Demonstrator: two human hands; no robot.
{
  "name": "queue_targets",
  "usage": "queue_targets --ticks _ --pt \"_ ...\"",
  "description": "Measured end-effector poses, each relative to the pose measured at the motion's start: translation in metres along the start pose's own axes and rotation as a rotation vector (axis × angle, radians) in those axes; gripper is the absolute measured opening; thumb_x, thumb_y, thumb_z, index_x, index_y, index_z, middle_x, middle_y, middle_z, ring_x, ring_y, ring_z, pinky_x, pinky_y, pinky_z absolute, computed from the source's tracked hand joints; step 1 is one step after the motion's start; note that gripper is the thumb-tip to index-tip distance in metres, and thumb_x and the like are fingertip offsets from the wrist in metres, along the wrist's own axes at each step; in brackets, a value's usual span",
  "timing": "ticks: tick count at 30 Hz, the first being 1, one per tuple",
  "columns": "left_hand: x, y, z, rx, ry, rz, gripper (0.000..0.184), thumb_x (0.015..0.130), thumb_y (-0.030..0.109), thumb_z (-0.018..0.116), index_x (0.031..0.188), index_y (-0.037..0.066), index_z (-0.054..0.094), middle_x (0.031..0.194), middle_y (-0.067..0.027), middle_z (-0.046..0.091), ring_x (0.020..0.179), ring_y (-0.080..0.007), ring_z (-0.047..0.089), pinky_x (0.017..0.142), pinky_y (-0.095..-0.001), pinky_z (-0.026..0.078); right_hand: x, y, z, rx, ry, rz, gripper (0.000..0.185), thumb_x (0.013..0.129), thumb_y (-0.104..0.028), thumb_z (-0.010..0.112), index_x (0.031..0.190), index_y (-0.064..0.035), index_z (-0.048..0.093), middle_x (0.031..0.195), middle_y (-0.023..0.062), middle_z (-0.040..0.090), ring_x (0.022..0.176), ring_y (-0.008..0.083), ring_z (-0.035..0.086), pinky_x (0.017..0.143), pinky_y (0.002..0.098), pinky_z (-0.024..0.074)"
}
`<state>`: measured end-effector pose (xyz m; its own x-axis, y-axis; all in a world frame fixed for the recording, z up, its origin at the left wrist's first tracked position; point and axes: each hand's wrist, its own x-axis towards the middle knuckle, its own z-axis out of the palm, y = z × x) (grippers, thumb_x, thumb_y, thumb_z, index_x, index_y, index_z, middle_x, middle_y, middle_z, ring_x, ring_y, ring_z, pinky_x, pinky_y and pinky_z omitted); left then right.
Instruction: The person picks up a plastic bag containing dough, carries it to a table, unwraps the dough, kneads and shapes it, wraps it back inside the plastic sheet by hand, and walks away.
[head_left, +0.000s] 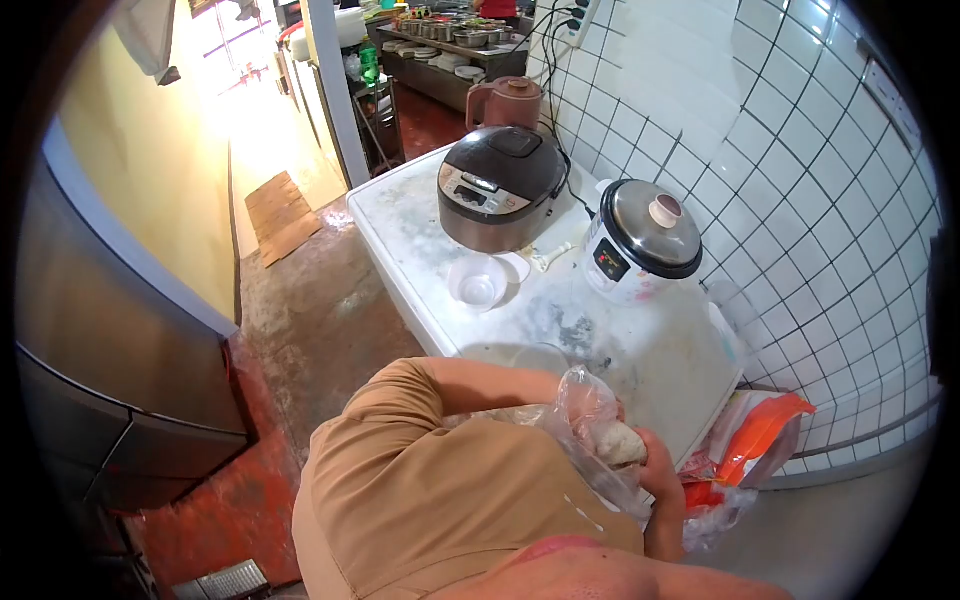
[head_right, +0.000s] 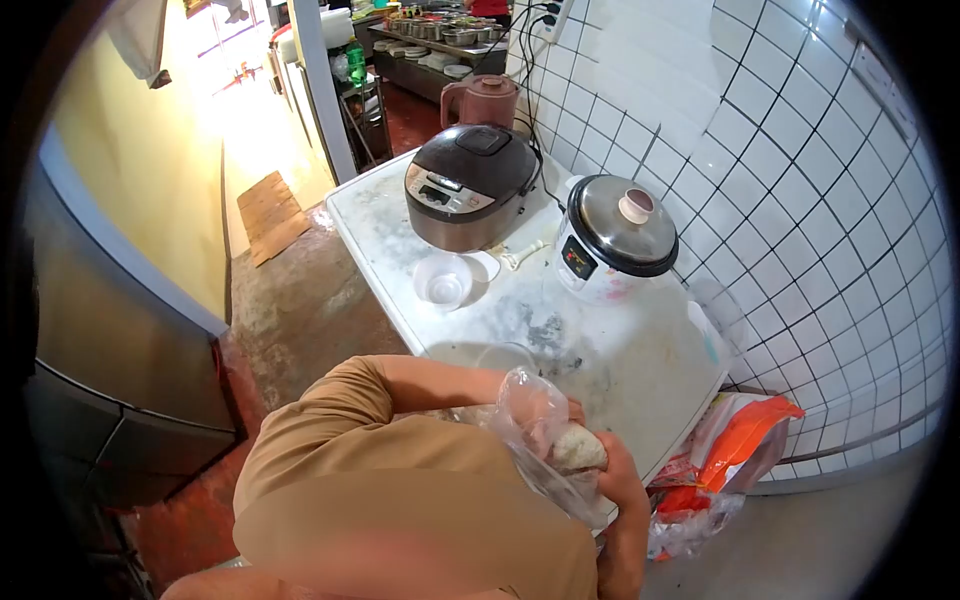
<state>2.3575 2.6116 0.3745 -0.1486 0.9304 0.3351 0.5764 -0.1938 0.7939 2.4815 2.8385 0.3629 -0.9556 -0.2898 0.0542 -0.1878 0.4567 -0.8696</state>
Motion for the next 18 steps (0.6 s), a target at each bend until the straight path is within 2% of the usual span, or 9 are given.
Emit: queue_targets --ticks 2,4,6,7,10,13,14,17,18 --pt "0.001 0.004 0.005 -0.328 -0.005 -0.276 0.053 0.064 0.035 0.075 0.094 -0.003 0.052 0.089 -0.0135 0.060 0.081 -0.0209 0.060 0.069 -0.0335 0.049 -0.004 -0.008 -0.006 0.022 -0.052 0.000 0.052 0.070 -0.020 0.075 0.113 -0.0016 0.054 0.103 0.0087 0.060 0.091 0.0148 0.057 0.078 0.0283 0.0466" --pt "0.001 -0.028 0.029 -0.585 0.016 -0.238 0.058 0.061 0.034 0.078 0.095 -0.004 0.051 0.090 -0.0133 0.061 0.082 -0.0191 0.060 0.069 -0.0327 0.049 -0.005 -0.019 -0.009 0.155 -0.133 0.102 0.055 0.073 -0.022 0.073 0.119 -0.0009 0.050 0.108 0.0099 0.058 0.097 0.0163 0.056 0.082 0.0288 0.0454" --pt "0.007 -0.038 0.036 -0.619 0.007 -0.211 0.060 0.058 0.034 0.079 0.094 -0.005 0.051 0.090 -0.0133 0.061 0.083 -0.0176 0.059 0.068 -0.0320 0.049 0.004 -0.025 -0.003 0.137 -0.053 0.291 0.053 0.076 -0.023 0.070 0.119 0.0009 0.050 0.107 0.0100 0.059 0.097 0.0176 0.056 0.084 0.0297 0.0447" --pt "0.010 -0.042 0.035 -0.526 -0.011 -0.203 0.060 0.057 0.033 0.080 0.093 -0.005 0.051 0.089 -0.0133 0.061 0.082 -0.0170 0.059 0.067 -0.0318 0.049 0.006 -0.026 -0.001 0.127 -0.014 0.383 0.052 0.077 -0.024 0.068 0.119 0.0018 0.050 0.107 0.0100 0.059 0.097 0.0183 0.056 0.086 0.0302 0.0443" --pt "0.014 -0.050 0.040 -0.234 0.013 -0.128 0.057 0.057 0.034 0.079 0.090 -0.003 0.051 0.086 -0.0126 0.060 0.077 -0.0171 0.059 0.061 -0.0324 0.047 0.008 -0.017 0.007 0.033 0.008 0.246 0.048 0.075 -0.018 0.068 0.115 0.0034 0.052 0.102 0.0109 0.061 0.092 0.0181 0.058 0.080 0.0316 0.0468" --pt "0.014 -0.052 0.052 0.117 0.170 -0.060 0.050 0.062 0.035 0.076 0.085 -0.002 0.051 0.078 -0.0117 0.057 0.068 -0.0201 0.056 0.056 -0.0340 0.043 0.010 -0.027 0.012 -0.150 0.067 0.124 0.041 0.073 -0.013 0.067 0.109 0.0035 0.055 0.095 0.0129 0.062 0.087 0.0176 0.059 0.075 0.0314 0.0481" --pt "0.014 -0.052 0.056 0.243 0.238 -0.041 0.048 0.064 0.036 0.075 0.083 -0.001 0.052 0.075 -0.0114 0.055 0.064 -0.0214 0.055 0.054 -0.0346 0.041 0.010 -0.025 0.014 -0.138 0.101 0.153 0.040 0.073 -0.012 0.067 0.108 0.0030 0.056 0.094 0.0137 0.062 0.086 0.0192 0.060 0.075 0.0321 0.0480" --pt "0.016 -0.028 0.032 0.125 0.003 -0.168 0.041 0.070 0.034 0.070 0.084 0.001 0.051 0.085 -0.0147 0.055 0.080 -0.0271 0.055 0.067 -0.0392 0.044 0.008 -0.022 0.019 -0.098 0.167 0.222 0.037 0.073 -0.011 0.067 0.107 0.0018 0.058 0.093 0.0153 0.063 0.084 0.0219 0.061 0.073 0.0335 0.0480" --pt "0.018 -0.016 0.023 0.089 -0.059 -0.263 0.039 0.070 0.032 0.069 0.084 0.000 0.051 0.086 -0.0146 0.056 0.082 -0.0253 0.055 0.068 -0.0394 0.044 0.009 -0.026 0.017 -0.078 0.167 0.235 0.036 0.074 -0.012 0.066 0.107 0.0014 0.059 0.093 0.0152 0.063 0.083 0.0214 0.061 0.073 0.0336 0.0481"
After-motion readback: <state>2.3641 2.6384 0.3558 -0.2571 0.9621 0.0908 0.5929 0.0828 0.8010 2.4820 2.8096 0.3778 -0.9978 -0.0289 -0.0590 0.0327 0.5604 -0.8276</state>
